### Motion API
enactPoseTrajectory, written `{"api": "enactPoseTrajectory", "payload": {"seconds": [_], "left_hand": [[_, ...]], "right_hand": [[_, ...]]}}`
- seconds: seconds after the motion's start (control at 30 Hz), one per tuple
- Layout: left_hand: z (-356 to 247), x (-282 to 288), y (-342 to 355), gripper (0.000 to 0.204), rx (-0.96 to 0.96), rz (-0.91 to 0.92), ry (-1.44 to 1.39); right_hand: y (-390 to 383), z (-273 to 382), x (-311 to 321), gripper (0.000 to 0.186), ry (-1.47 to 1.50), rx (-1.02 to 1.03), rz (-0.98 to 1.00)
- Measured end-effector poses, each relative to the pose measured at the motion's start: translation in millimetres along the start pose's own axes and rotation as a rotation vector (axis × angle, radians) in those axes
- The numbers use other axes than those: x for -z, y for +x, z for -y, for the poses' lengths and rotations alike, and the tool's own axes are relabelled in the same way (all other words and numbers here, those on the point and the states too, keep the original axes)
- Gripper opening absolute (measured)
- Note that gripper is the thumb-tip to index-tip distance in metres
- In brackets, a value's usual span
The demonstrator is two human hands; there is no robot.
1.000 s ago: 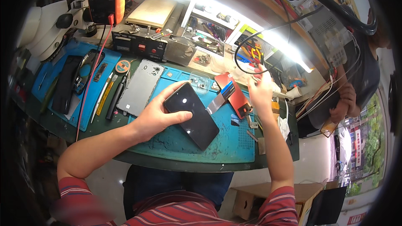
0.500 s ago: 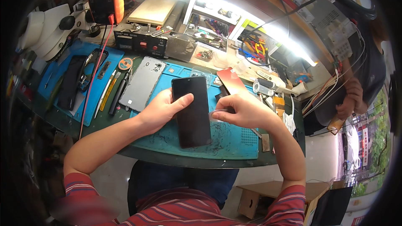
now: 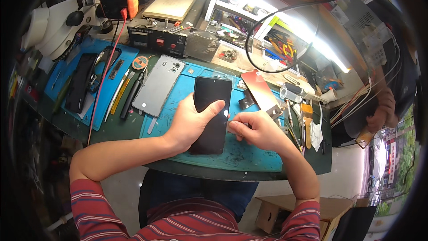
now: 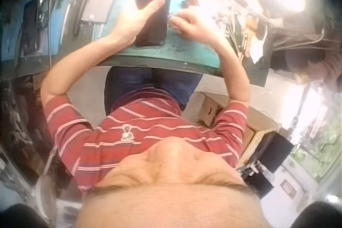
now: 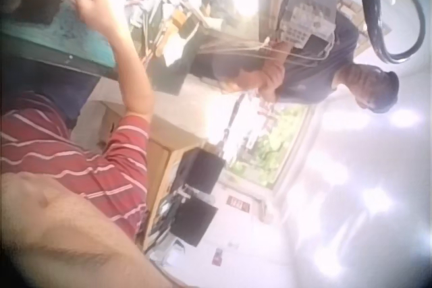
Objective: The person disassembles a smartphone, removes the battery and internal components, and reassembles the device using tweezers and a plastic pry tool. They connect ribbon cables, place the back cover, and apply adhesive to the edges.
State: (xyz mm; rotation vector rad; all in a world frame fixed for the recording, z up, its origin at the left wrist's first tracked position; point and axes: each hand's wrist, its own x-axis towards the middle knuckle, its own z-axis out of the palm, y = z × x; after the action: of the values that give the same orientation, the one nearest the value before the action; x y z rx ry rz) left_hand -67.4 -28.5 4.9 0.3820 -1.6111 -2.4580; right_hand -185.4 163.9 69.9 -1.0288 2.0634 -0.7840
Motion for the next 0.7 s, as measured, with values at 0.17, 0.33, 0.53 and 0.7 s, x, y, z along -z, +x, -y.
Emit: {"api": "enactPoseTrajectory", "payload": {"seconds": [0.17,0.33,0.53,0.7], "left_hand": [[0,-5,-4,0.034,-0.016,-0.05,0.002],[0,-5,-4,0.032,-0.009,-0.085,0.011],[1,-6,-4,0.03,-0.005,-0.11,0.009],[0,-7,-5,0.03,-0.017,-0.109,-0.005]], "right_hand": [[-2,-3,-11,0.03,0.061,0.006,-0.078],[-2,-9,-23,0.03,0.12,-0.003,-0.12],[-2,-8,-32,0.034,0.018,0.069,-0.185],[0,-8,-31,0.038,0.045,0.055,-0.141]]}}
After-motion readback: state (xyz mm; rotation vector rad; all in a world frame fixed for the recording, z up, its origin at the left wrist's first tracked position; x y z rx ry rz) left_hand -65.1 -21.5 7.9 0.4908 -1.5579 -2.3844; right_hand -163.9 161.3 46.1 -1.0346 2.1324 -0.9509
